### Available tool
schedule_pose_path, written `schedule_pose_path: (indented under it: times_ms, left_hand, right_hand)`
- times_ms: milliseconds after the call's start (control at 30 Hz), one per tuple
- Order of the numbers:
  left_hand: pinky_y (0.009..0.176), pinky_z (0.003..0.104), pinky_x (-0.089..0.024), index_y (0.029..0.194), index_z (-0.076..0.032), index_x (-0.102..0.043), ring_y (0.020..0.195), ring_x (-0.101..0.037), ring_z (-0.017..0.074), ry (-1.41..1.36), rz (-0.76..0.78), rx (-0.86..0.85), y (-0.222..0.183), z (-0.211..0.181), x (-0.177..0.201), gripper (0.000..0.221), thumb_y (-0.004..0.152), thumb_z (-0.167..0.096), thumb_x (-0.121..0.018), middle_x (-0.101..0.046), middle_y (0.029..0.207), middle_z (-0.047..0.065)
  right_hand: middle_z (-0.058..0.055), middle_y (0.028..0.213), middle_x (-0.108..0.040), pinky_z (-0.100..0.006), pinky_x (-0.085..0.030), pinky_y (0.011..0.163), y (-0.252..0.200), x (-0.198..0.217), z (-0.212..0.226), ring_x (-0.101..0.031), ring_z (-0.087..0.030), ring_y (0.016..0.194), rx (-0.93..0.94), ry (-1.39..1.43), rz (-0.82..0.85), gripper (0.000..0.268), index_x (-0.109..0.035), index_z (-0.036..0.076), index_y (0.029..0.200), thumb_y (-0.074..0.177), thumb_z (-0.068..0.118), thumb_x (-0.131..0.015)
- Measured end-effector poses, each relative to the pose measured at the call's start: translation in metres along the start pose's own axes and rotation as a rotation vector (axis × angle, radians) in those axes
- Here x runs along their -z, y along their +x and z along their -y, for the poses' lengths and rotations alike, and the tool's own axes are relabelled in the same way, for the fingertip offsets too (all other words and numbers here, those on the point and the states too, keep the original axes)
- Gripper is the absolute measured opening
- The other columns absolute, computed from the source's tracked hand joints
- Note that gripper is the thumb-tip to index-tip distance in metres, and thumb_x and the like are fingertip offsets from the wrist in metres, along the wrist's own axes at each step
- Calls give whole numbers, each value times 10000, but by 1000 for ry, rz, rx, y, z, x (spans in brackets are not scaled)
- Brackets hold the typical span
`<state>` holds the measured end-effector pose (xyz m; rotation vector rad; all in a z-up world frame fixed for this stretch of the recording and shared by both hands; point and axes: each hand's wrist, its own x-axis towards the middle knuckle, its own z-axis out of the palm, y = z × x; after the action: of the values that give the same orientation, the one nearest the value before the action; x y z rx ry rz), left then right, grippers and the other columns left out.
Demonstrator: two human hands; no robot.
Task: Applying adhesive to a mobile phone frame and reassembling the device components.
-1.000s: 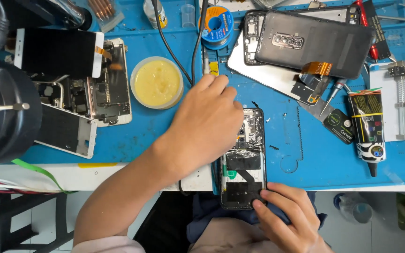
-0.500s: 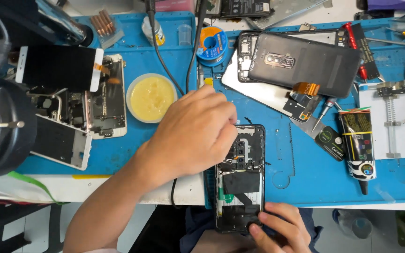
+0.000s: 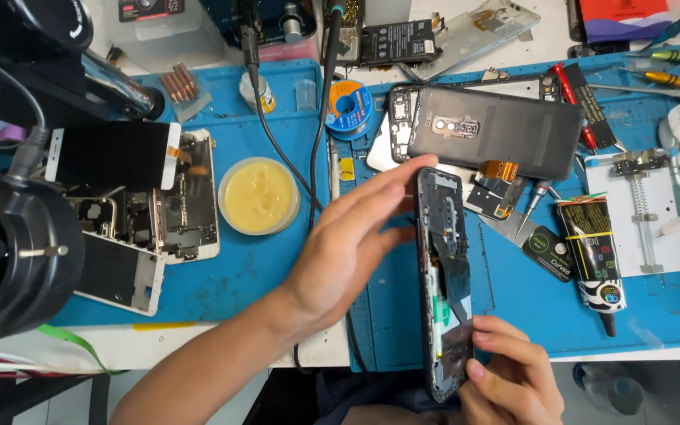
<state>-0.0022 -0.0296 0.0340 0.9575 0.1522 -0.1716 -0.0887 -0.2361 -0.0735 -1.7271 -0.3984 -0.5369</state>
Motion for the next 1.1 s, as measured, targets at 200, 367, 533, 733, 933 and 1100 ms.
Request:
schedule_pose_path:
  times_ms: [200,367,533,733,933,1100]
  left_hand:
    - [1030,432,-442,1675,-176,-172,1168,-520,210,-247,254,92,-5,17,-1,674,1058,-200,-442,-529,1402,104]
    - [1079,419,-465,1702,-196,-111,1314,-526,311,-323,301,72,-5,31,1,718,1070,-218,-451,-533,1385,187]
    - [1107,375,-441,1702,-218,-73,1394,-477,349,-336,330,91,-5,32,0,751,1051,-220,-449,-442,1518,140]
    - [1054,352,-460,1688,-193,-70,1396,-464,337,-285,348,107,-6,29,0,759,1033,-235,-450,-405,1547,196]
    - [1062,471,-466,1668,-249,-8,1376,-463,361,-226,343,108,-7,29,-4,795,1008,-336,-442,-367,1560,169]
    - [1034,436,-491,1656,-213,-33,1298,-496,289,-105,315,50,-8,25,-6,766,1018,-352,-434,-380,1495,164]
  right_hand:
    - [-198,1045,-608,-412,-677,934,-8,7,-16,-717,-407,1057,20,-2,-1,103,-605,109,902,865,33,-664]
    - [-119,1137,-593,-384,-649,1012,-14,17,-20,-690,-364,1154,22,-55,100,184,-644,180,1032,892,63,-670]
    - [-88,1142,-598,-329,-656,986,-17,14,-14,-678,-331,1173,-15,-56,62,152,-678,185,994,874,95,-696]
    - [-54,1112,-614,-322,-622,1009,-26,16,-22,-682,-290,1169,-77,-63,65,150,-683,162,990,874,67,-687]
    - [-73,1115,-619,-340,-634,1023,-21,12,-21,-690,-291,1161,-14,-29,70,194,-692,199,993,866,53,-694]
    - [-107,1096,-609,-392,-653,1025,-15,8,-19,-708,-344,1126,35,-69,82,188,-667,155,986,834,65,-730]
